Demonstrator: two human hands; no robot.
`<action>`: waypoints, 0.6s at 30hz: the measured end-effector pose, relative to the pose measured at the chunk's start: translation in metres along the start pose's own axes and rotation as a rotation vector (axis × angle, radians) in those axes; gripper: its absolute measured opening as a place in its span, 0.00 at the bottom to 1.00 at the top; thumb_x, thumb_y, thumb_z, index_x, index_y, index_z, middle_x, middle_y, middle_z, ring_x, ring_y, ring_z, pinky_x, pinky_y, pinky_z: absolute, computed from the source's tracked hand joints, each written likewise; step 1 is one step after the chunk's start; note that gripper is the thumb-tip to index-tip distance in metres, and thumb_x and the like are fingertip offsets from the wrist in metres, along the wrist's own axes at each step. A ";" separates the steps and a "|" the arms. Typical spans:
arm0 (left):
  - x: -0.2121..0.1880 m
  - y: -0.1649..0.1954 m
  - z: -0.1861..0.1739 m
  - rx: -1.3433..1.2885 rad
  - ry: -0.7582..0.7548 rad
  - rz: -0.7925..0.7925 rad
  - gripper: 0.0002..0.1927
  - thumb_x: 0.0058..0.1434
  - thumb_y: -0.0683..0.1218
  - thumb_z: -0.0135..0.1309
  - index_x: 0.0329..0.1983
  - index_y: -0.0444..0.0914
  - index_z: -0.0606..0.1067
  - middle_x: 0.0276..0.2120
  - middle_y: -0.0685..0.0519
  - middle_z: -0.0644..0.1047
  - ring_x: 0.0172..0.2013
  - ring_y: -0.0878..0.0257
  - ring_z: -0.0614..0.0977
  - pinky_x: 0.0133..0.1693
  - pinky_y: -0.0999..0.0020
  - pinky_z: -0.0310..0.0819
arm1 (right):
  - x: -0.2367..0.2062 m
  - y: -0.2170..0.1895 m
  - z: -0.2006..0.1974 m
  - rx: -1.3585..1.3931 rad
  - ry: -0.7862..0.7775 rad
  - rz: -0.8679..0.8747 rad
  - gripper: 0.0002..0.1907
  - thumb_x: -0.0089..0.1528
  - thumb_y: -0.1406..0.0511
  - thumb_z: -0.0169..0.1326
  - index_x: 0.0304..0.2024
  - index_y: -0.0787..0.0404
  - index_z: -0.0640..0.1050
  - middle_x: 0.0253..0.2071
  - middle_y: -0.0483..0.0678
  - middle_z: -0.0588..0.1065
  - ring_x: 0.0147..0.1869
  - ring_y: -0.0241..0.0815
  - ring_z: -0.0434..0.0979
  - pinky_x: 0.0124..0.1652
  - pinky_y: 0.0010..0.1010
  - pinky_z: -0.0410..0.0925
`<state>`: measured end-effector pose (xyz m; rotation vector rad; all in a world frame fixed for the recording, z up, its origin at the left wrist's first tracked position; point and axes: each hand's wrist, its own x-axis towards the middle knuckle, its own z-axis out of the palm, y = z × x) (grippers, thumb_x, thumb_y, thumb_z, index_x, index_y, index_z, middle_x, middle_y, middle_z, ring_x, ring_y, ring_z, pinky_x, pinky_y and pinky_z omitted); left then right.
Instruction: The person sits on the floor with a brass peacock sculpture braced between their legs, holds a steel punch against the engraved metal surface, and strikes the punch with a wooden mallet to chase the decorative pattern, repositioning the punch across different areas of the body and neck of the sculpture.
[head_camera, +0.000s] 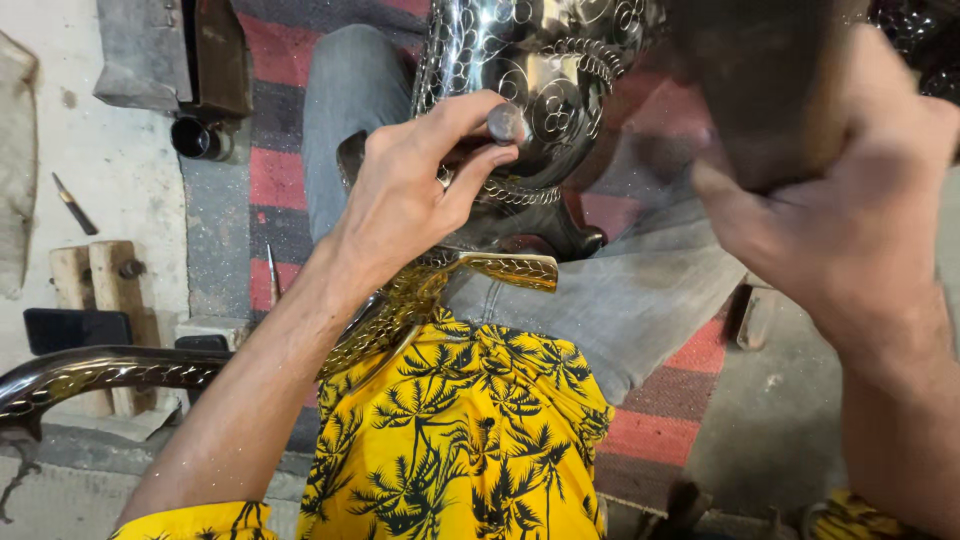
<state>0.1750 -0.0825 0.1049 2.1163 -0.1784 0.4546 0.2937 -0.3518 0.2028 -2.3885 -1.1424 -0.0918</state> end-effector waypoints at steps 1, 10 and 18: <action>0.000 0.000 0.000 0.065 -0.009 0.024 0.18 0.70 0.39 0.65 0.59 0.38 0.72 0.47 0.47 0.82 0.47 0.53 0.87 0.47 0.64 0.83 | 0.005 -0.004 -0.005 -0.128 -0.058 -0.056 0.19 0.54 0.72 0.69 0.44 0.69 0.75 0.34 0.57 0.77 0.35 0.54 0.80 0.37 0.39 0.72; 0.012 0.006 -0.009 0.099 -0.127 0.087 0.13 0.70 0.42 0.63 0.56 0.38 0.76 0.46 0.44 0.82 0.45 0.44 0.84 0.46 0.58 0.80 | -0.002 -0.004 0.004 -0.212 -0.009 -0.043 0.19 0.52 0.72 0.68 0.43 0.66 0.76 0.34 0.57 0.76 0.37 0.58 0.79 0.37 0.44 0.69; 0.038 0.014 -0.016 0.138 -0.339 0.124 0.18 0.68 0.41 0.61 0.60 0.38 0.74 0.40 0.41 0.81 0.38 0.41 0.82 0.37 0.52 0.76 | -0.032 0.010 0.044 0.046 0.178 0.182 0.17 0.57 0.72 0.68 0.41 0.66 0.72 0.33 0.58 0.76 0.36 0.60 0.78 0.37 0.42 0.70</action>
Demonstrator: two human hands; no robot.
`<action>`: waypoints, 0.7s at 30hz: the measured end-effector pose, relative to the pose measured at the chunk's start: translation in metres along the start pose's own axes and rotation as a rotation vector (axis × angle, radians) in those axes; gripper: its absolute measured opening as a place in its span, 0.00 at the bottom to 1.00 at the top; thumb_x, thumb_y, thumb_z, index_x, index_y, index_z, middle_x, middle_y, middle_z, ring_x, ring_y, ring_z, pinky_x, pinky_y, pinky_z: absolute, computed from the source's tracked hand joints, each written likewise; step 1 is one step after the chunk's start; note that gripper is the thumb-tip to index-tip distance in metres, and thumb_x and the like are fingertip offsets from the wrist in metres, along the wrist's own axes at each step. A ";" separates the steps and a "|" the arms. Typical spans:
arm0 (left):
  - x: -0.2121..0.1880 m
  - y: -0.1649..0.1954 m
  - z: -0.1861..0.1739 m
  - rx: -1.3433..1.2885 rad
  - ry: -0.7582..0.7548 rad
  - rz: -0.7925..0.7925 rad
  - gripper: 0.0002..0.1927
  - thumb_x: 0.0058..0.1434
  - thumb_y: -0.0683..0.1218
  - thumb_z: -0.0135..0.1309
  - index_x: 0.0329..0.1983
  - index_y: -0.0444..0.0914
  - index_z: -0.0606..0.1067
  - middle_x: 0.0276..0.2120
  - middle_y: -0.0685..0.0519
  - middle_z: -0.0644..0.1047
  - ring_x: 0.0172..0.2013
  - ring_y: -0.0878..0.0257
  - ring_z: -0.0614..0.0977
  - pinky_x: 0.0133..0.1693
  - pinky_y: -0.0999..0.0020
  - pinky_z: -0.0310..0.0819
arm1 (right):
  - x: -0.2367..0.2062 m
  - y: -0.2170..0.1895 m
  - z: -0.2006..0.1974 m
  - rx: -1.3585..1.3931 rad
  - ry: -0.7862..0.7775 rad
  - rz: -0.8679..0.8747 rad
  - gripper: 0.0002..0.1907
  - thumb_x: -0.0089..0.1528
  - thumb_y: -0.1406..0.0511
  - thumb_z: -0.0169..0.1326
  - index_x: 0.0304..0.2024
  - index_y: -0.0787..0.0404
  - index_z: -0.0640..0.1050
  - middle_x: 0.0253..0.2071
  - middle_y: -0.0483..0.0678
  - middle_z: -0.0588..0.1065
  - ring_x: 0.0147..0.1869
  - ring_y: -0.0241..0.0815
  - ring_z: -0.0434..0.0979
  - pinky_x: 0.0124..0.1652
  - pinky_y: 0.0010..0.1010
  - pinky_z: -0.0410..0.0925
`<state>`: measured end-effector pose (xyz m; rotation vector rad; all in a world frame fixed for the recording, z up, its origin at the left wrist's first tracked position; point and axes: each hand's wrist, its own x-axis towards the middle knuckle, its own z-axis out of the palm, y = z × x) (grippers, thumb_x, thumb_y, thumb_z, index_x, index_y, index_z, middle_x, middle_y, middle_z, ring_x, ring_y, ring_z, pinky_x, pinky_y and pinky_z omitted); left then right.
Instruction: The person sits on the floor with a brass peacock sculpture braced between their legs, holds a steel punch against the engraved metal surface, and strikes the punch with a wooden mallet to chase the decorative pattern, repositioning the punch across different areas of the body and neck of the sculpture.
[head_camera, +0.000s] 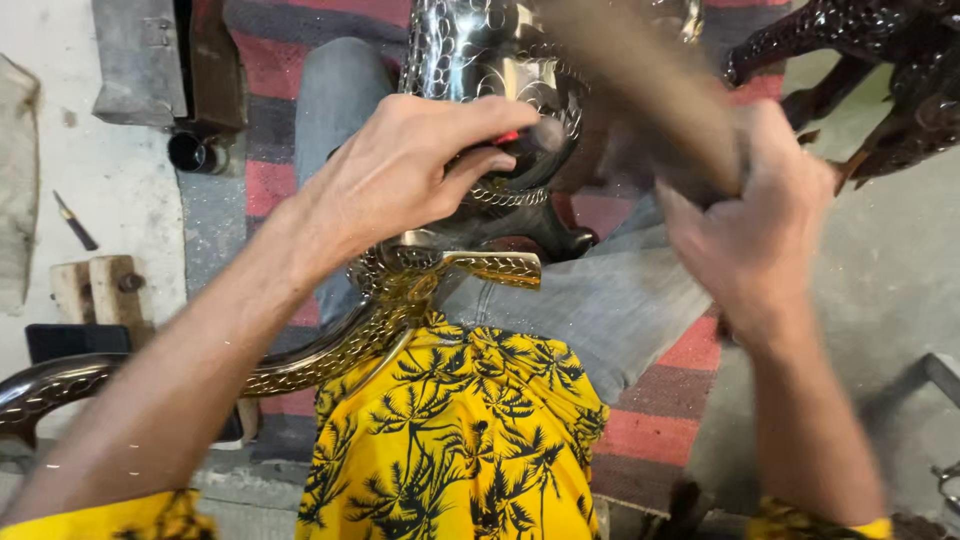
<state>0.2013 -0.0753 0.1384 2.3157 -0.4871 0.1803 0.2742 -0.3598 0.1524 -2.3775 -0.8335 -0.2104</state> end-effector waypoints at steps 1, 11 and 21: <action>0.004 0.001 -0.002 0.012 -0.040 0.022 0.18 0.68 0.41 0.61 0.60 0.38 0.74 0.38 0.41 0.80 0.38 0.41 0.82 0.37 0.51 0.76 | -0.009 0.004 0.009 0.146 0.030 0.123 0.16 0.60 0.71 0.67 0.43 0.65 0.71 0.35 0.56 0.76 0.37 0.58 0.79 0.39 0.39 0.70; 0.050 -0.003 -0.011 0.093 -0.468 0.125 0.21 0.59 0.39 0.59 0.57 0.42 0.76 0.29 0.41 0.81 0.32 0.42 0.83 0.33 0.48 0.75 | -0.088 0.025 0.083 0.108 0.184 0.330 0.15 0.65 0.70 0.68 0.42 0.68 0.72 0.34 0.53 0.74 0.39 0.37 0.75 0.39 0.31 0.69; 0.077 0.001 -0.013 0.195 -0.721 0.204 0.31 0.51 0.36 0.58 0.60 0.50 0.76 0.29 0.43 0.82 0.34 0.43 0.83 0.35 0.48 0.76 | -0.116 -0.010 0.144 0.741 0.487 0.625 0.08 0.68 0.72 0.61 0.41 0.68 0.72 0.35 0.45 0.75 0.38 0.35 0.76 0.41 0.29 0.71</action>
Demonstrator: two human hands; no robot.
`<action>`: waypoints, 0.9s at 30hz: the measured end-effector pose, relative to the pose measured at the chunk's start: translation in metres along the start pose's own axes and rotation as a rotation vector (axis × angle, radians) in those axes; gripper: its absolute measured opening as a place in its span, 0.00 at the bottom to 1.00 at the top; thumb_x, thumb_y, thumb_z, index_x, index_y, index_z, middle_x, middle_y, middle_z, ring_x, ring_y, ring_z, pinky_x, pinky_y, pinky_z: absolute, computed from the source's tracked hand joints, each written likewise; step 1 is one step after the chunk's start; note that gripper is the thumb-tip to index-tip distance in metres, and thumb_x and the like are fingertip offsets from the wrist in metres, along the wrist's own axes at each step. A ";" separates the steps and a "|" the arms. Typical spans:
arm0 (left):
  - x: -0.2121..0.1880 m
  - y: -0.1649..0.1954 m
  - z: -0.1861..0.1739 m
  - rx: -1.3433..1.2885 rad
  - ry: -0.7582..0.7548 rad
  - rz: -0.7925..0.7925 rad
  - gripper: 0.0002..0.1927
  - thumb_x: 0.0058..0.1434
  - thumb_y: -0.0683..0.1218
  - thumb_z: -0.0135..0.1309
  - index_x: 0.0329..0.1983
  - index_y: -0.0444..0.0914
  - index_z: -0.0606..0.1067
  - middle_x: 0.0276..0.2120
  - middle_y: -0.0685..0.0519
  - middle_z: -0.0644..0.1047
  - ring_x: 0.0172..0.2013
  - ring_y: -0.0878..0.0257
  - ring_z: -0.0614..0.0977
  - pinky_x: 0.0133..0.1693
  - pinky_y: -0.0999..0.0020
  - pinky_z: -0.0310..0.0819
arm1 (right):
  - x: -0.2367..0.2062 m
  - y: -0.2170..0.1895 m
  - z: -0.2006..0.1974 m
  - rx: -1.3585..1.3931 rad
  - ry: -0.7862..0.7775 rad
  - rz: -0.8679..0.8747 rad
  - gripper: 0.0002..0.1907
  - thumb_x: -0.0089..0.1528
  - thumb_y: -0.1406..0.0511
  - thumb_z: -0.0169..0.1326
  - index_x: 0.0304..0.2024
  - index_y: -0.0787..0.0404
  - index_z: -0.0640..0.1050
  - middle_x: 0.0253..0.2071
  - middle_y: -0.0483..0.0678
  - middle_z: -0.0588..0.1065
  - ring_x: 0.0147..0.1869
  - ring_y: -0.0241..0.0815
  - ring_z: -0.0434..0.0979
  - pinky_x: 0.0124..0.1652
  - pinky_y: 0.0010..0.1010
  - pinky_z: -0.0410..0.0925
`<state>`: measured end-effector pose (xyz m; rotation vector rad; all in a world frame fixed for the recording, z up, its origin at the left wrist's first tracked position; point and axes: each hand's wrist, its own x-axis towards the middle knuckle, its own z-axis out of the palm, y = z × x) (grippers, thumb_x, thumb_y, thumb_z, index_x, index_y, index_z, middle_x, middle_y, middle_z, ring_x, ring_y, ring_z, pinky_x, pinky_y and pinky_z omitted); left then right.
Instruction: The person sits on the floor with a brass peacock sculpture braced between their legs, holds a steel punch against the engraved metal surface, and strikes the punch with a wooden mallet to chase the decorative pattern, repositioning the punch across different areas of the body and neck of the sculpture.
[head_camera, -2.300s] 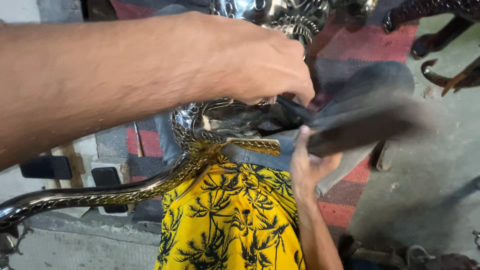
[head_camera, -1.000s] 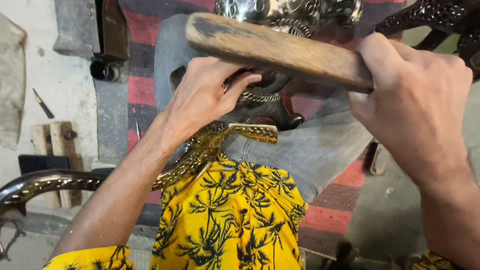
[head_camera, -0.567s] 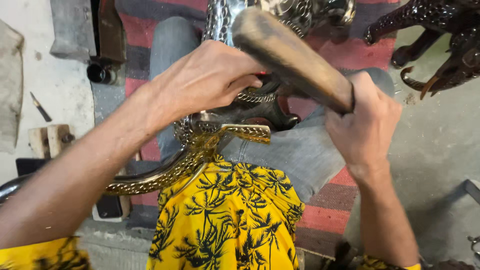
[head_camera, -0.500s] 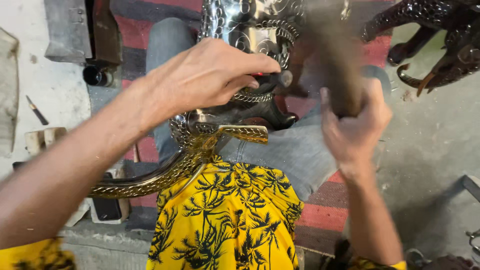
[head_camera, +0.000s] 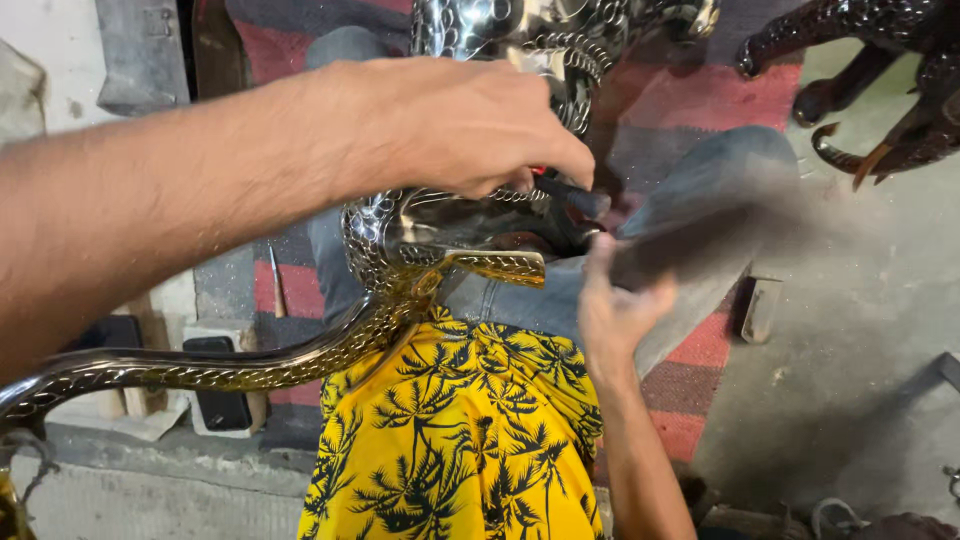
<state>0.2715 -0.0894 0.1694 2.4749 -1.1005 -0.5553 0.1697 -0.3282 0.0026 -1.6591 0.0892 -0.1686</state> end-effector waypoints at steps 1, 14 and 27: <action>0.002 0.000 -0.002 -0.004 -0.029 0.003 0.30 0.50 0.36 0.59 0.59 0.49 0.76 0.29 0.44 0.82 0.35 0.44 0.83 0.35 0.49 0.76 | -0.003 0.000 0.002 -0.077 -0.037 -0.076 0.09 0.69 0.72 0.60 0.45 0.69 0.72 0.40 0.46 0.76 0.44 0.36 0.76 0.46 0.29 0.71; 0.025 0.013 -0.016 0.141 -0.447 -0.121 0.25 0.55 0.42 0.59 0.53 0.59 0.78 0.43 0.52 0.82 0.45 0.47 0.83 0.41 0.45 0.78 | -0.023 0.012 0.035 -0.108 0.099 -0.092 0.09 0.66 0.75 0.64 0.43 0.69 0.74 0.40 0.50 0.74 0.45 0.37 0.73 0.48 0.30 0.71; 0.017 0.013 -0.008 0.207 -0.155 0.014 0.09 0.65 0.50 0.55 0.47 0.54 0.81 0.39 0.50 0.83 0.42 0.45 0.85 0.40 0.48 0.80 | 0.002 0.018 0.023 -0.236 -0.007 -0.244 0.12 0.69 0.75 0.62 0.53 0.70 0.74 0.47 0.53 0.77 0.49 0.40 0.76 0.52 0.31 0.72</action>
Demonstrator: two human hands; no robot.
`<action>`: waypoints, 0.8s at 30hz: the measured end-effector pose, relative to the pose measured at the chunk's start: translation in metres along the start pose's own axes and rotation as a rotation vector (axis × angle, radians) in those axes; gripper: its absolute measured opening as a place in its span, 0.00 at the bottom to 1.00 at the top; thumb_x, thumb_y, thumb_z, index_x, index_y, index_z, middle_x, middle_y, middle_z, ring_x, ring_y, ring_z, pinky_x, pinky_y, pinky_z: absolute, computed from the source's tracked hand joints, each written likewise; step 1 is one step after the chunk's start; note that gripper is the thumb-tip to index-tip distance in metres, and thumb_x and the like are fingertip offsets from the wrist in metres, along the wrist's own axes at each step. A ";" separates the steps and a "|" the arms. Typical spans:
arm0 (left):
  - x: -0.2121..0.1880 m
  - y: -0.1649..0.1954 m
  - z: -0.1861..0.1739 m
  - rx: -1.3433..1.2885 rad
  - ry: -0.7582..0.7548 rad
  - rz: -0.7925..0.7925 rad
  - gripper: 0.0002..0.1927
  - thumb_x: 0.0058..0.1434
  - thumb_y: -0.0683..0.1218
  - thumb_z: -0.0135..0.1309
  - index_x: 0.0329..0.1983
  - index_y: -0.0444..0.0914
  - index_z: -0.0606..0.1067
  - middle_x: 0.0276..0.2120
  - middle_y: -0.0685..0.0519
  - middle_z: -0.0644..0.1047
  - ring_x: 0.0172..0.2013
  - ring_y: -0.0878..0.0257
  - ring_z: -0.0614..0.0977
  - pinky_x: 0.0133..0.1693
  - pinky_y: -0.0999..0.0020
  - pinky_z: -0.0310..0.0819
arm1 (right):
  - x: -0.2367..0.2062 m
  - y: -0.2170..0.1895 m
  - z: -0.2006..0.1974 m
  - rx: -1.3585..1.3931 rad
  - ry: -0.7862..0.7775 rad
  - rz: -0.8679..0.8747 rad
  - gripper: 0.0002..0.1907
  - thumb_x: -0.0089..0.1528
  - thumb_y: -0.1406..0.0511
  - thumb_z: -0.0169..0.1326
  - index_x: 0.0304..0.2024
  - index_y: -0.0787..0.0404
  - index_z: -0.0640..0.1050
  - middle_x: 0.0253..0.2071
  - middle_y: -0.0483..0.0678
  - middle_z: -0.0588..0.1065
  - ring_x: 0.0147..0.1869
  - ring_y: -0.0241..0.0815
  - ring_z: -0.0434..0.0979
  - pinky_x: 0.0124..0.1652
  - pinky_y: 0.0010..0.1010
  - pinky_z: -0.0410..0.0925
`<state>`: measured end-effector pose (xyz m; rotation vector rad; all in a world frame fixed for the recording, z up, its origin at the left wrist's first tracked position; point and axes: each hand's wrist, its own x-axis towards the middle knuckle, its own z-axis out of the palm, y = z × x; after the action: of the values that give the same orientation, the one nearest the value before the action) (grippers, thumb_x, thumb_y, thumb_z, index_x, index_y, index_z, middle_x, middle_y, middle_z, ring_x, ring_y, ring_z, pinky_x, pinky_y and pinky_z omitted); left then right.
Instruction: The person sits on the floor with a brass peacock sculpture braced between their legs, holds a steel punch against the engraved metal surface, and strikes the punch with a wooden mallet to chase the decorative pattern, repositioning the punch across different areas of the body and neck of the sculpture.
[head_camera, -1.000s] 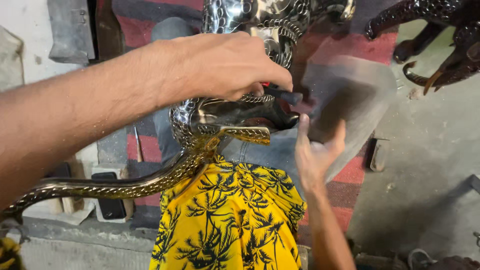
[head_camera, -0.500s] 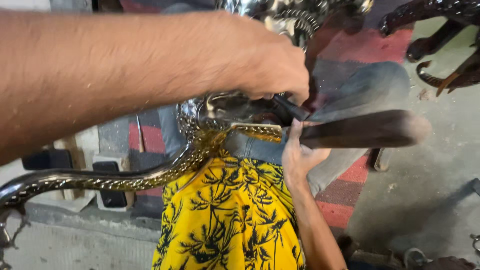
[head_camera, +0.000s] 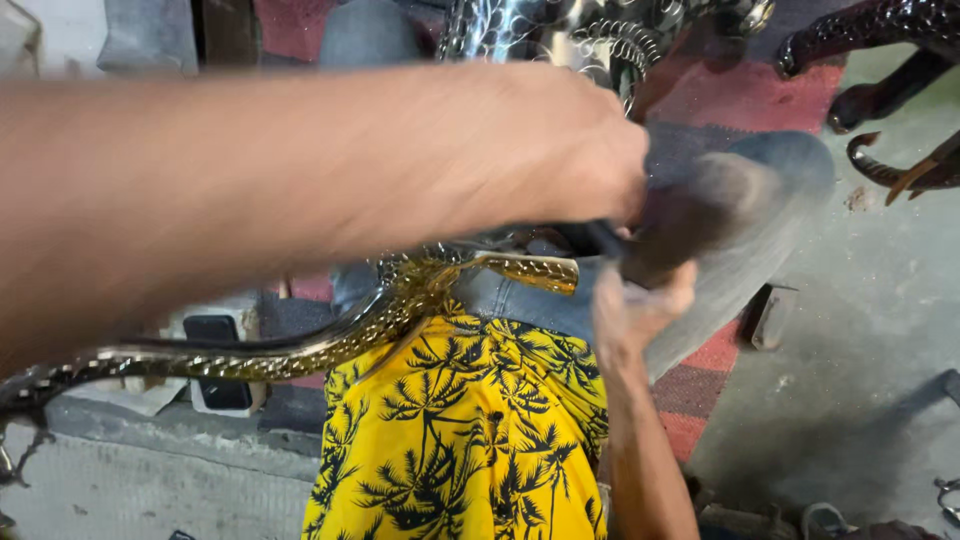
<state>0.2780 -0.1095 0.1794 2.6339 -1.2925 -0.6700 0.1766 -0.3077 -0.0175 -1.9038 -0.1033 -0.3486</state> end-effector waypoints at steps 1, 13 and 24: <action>-0.006 0.000 0.000 0.041 0.184 0.009 0.09 0.63 0.47 0.55 0.46 0.50 0.81 0.37 0.48 0.83 0.40 0.46 0.85 0.38 0.51 0.80 | 0.003 0.003 -0.005 -0.042 0.039 -0.034 0.12 0.69 0.75 0.62 0.53 0.69 0.75 0.47 0.54 0.77 0.48 0.40 0.77 0.52 0.31 0.73; -0.068 0.022 0.097 -0.788 1.098 -0.400 0.16 0.73 0.36 0.61 0.60 0.37 0.70 0.49 0.49 0.82 0.49 0.61 0.87 0.52 0.69 0.85 | 0.064 0.007 -0.060 0.155 -0.324 0.337 0.12 0.65 0.76 0.60 0.42 0.67 0.69 0.31 0.45 0.74 0.31 0.38 0.77 0.32 0.28 0.72; -0.077 0.021 0.113 -0.410 1.066 -0.278 0.18 0.66 0.36 0.64 0.55 0.37 0.71 0.50 0.47 0.81 0.49 0.48 0.85 0.50 0.61 0.81 | 0.147 -0.107 -0.083 -0.538 -0.646 -0.525 0.18 0.56 0.72 0.71 0.40 0.71 0.74 0.29 0.59 0.75 0.30 0.51 0.78 0.34 0.37 0.71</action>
<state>0.1714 -0.0544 0.1109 2.2198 -0.4181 0.4096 0.2751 -0.3607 0.1480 -2.4470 -1.0410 -0.0911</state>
